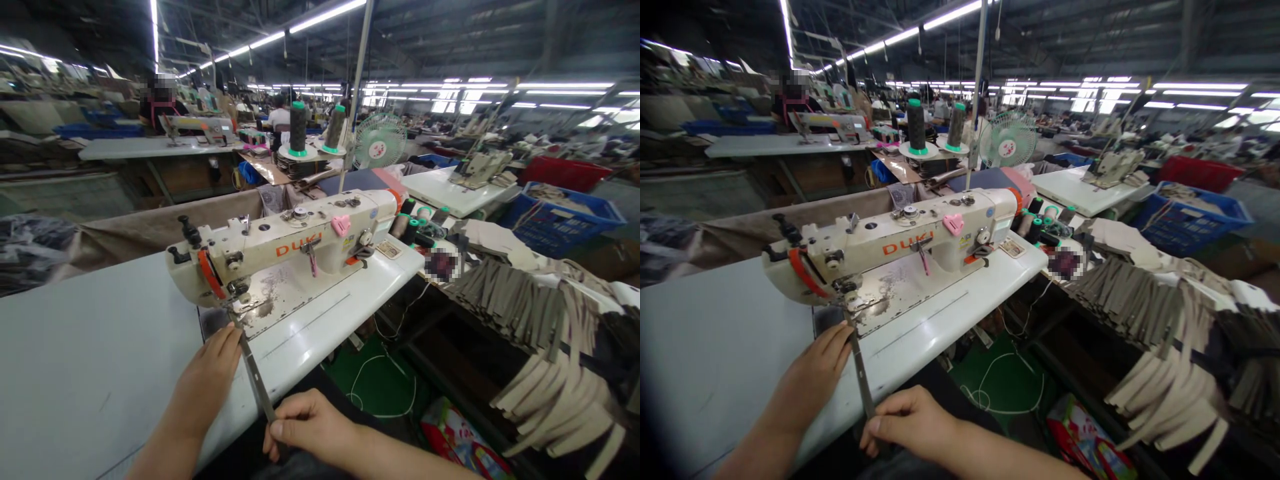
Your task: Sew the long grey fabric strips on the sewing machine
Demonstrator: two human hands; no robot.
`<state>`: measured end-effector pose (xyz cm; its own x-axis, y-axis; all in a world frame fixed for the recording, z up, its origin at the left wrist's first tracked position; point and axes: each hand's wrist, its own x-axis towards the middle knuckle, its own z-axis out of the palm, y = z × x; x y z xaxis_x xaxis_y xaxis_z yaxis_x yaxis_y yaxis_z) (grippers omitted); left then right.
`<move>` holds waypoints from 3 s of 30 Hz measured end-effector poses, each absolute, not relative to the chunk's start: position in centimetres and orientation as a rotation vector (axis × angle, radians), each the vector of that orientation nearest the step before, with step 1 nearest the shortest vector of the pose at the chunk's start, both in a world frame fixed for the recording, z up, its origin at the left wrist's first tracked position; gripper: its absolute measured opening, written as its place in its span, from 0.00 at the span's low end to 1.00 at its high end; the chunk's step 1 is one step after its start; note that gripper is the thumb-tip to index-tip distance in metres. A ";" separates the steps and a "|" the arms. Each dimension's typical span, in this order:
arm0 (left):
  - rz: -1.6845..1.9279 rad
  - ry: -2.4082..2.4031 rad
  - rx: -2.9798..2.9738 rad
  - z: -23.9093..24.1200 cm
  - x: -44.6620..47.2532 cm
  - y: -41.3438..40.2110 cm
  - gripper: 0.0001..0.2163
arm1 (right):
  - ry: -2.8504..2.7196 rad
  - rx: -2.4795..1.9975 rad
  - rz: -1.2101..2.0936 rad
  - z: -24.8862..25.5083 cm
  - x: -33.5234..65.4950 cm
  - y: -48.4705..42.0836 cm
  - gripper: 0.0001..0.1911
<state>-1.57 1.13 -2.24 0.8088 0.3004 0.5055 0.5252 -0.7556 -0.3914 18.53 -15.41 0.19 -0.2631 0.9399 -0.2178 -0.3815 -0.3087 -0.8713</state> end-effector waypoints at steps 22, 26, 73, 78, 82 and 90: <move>-0.733 -1.192 -2.719 -0.5 0.1 0.9 0.12 | -1.201 -1.177 1.630 1.2 19.1 -14.9 0.23; -0.682 -1.228 -2.723 -0.5 0.2 0.9 0.12 | -1.233 -1.185 1.622 0.8 19.3 -14.8 0.23; -0.648 -1.115 -2.718 -0.3 -0.3 0.4 0.10 | -1.139 -1.219 1.636 1.3 18.9 -15.0 0.22; -0.628 -1.096 -2.724 -0.4 -0.4 0.5 0.09 | -1.139 -1.216 1.633 1.3 18.9 -15.1 0.22; -0.628 -1.100 -2.742 -0.2 -0.4 0.5 0.09 | -1.156 -1.208 1.630 1.3 18.9 -15.1 0.23; -0.645 -1.158 -2.778 -0.3 0.0 0.7 0.10 | -1.168 -1.206 1.632 1.2 18.9 -14.9 0.23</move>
<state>-0.02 0.71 -0.33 0.6295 0.6653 0.4014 0.6918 -0.7151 0.1003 18.88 -14.94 1.19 -0.2459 0.9362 -0.2512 -0.0643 -0.2743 -0.9595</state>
